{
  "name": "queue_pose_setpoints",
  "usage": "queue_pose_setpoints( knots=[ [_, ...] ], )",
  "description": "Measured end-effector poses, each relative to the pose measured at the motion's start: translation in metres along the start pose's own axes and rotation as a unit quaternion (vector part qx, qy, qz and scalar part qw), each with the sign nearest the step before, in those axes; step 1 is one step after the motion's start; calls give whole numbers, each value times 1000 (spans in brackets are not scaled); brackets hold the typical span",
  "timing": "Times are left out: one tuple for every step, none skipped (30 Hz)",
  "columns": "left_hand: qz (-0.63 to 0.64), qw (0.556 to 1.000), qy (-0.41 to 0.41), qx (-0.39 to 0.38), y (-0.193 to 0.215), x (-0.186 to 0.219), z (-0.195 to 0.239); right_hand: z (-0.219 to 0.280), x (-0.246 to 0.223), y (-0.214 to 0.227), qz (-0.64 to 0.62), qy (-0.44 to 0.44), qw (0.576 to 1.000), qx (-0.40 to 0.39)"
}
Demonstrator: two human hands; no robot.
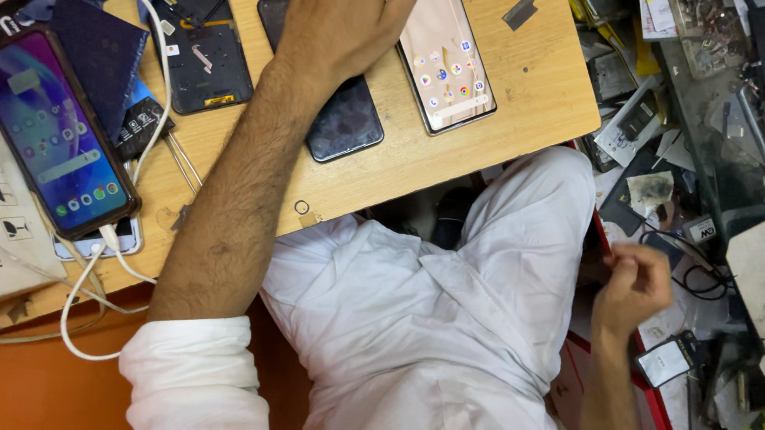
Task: The person tests a smartphone by navigating its touchscreen menus, then sets it aside. They pick up another smartphone, remove the back cover, and use a plastic pry tool to detach the battery. The battery is removed and inspected.
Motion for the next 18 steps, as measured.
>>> queue_pose_setpoints(
  knots=[
    [6,999,37,-25,-5,-7,1,-19,-40,-20,6,124,992,-7],
    [12,996,74,-51,-9,-15,2,-47,-67,-42,-21,185,983,-4],
    [17,991,110,-77,-13,-23,3,-61,-94,-63,-52,210,976,-19],
    [18,993,102,-63,-9,-24,2,-83,-120,-88,-65,250,965,-43],
    [19,994,93,-50,-7,-24,1,-99,-145,-116,-34,279,956,-86],
    [20,996,84,-38,-4,-25,0,-115,-162,-144,-45,258,954,-149],
    [10,998,61,-20,-1,-22,-1,-129,-177,-172,-42,244,947,-202],
    [-1,999,39,-2,3,-19,-2,-138,-195,-194,10,270,935,-230],
    [-11,1000,17,17,7,-16,-2,-144,-208,-212,54,287,923,-249],
    [0,1000,8,24,8,-15,-3,-149,-219,-228,96,304,909,-268],
    [10,999,2,31,10,-13,-3,-153,-227,-242,127,313,899,-279],
    [19,999,-5,39,12,-11,-3,-154,-232,-251,158,321,887,-290],
    [13,999,-11,45,13,-9,-3,-155,-235,-254,157,325,886,-290],
    [7,999,-17,50,14,-8,-4,-155,-236,-257,156,329,885,-290],
    [1,998,-21,54,14,-7,-3,-153,-235,-258,154,332,884,-292],
    [1,999,-15,47,13,-8,-4,-153,-233,-258,138,331,885,-298],
    [1,999,-11,38,11,-9,-5,-151,-230,-257,122,328,887,-302],
    [1,1000,-6,29,9,-10,-5,-150,-227,-255,106,325,888,-306]
  ],
)
Point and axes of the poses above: each hand's wrist, its own z-axis away from the middle knuckle, its own y-axis out of the back of the hand, x = y × z, the point moved 8 cm from there along -z, towards the middle knuckle, and after that the axes turned 2 degrees about -y, right-handed, at the moved point
